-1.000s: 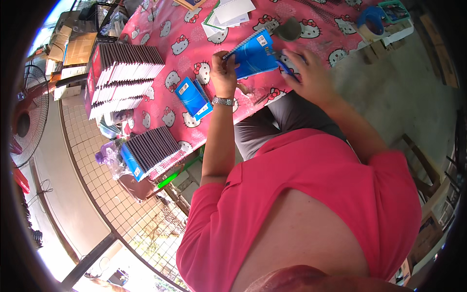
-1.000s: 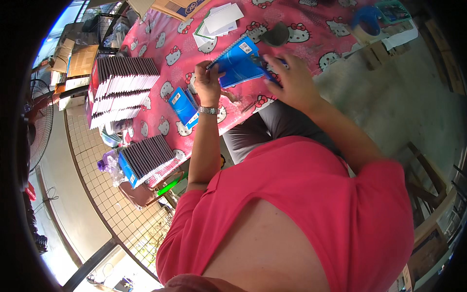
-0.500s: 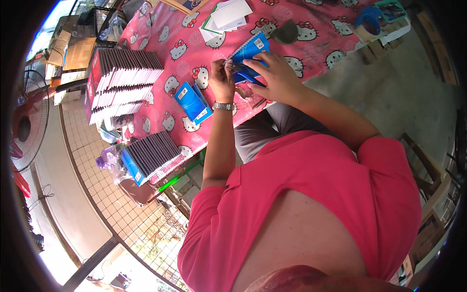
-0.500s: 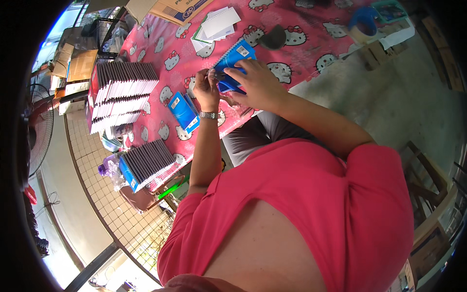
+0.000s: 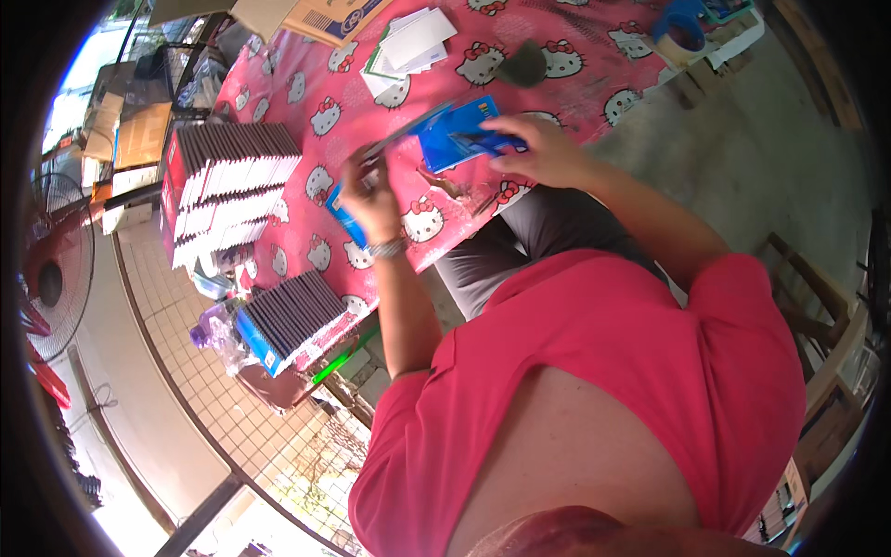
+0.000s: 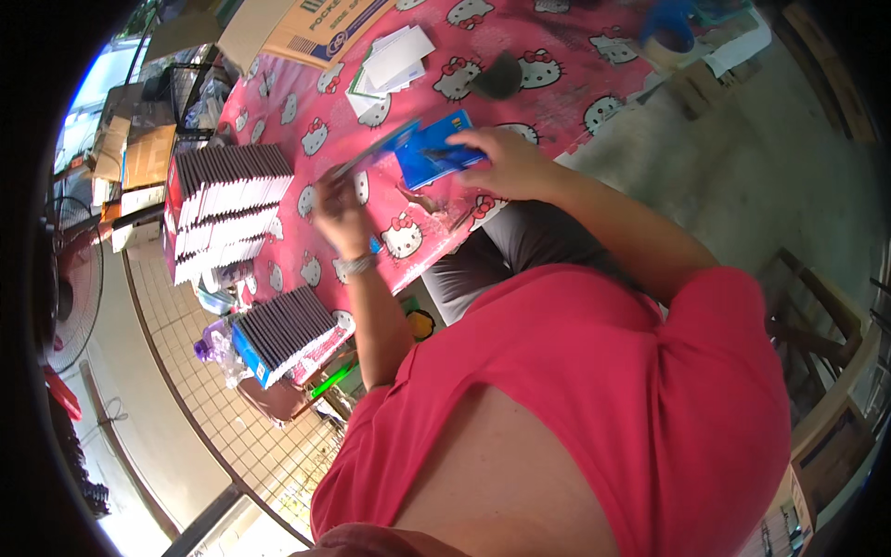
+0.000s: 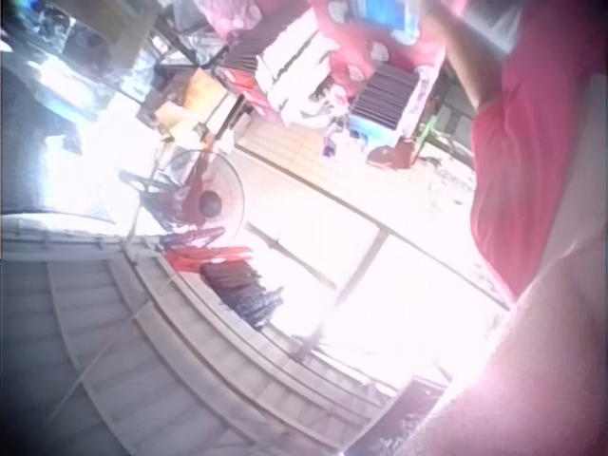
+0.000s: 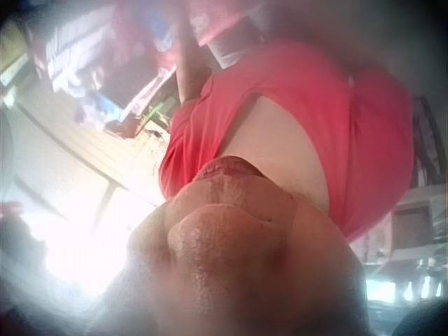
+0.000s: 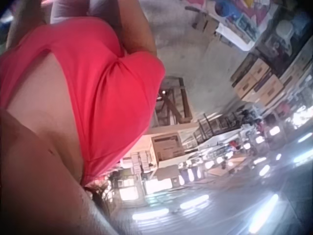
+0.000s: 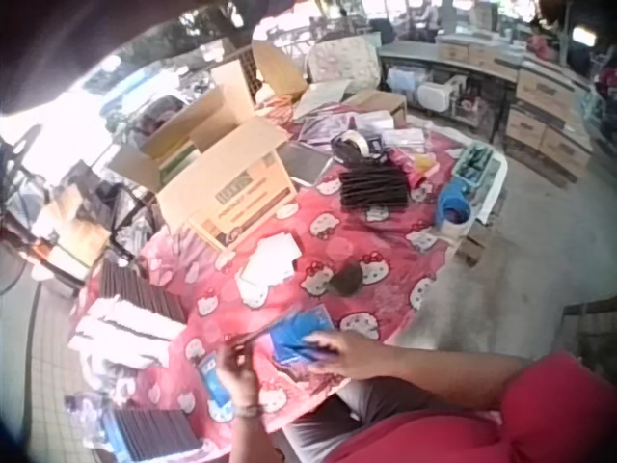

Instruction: The person assembles blue notepads by hand, inserting paper sheets and a cover into a binding spiral and stacking the finished products on a table.

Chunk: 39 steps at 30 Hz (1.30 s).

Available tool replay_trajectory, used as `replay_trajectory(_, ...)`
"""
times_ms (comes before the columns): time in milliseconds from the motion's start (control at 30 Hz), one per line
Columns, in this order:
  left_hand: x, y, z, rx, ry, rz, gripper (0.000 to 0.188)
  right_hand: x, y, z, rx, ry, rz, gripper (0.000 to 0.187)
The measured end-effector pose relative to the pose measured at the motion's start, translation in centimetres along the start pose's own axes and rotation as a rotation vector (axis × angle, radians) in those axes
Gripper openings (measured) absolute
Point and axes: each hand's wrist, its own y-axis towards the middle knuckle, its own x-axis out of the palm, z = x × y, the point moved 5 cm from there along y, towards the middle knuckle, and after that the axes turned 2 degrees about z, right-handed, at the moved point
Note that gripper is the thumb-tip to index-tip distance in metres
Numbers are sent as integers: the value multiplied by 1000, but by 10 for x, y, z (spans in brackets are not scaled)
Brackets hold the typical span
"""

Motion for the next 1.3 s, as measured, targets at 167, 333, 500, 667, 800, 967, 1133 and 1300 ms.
replay_trajectory(167,-71,39,-15,69,501,-118,14,-56,-22,51,-15,-496,161,48)
replay_trajectory(333,-45,21,-97,74,1002,-99,24,-105,61,89,14,-490,369,30)
replay_trajectory(500,76,-14,5,447,346,-488,35,-145,106,134,-24,-765,545,19)
replay_trajectory(667,97,-40,16,538,465,-646,34,-153,124,136,109,-785,410,21)
replay_trajectory(800,85,-28,29,523,359,-710,28,-163,107,101,-20,-738,466,26)
replay_trajectory(967,78,-7,37,579,453,-551,25,-95,75,48,-196,-284,271,23)
replay_trajectory(1133,89,-7,33,575,488,-408,26,-36,50,17,-176,-350,138,19)
replay_trajectory(1300,92,-6,36,578,489,-386,23,-28,47,15,-264,-279,214,17)
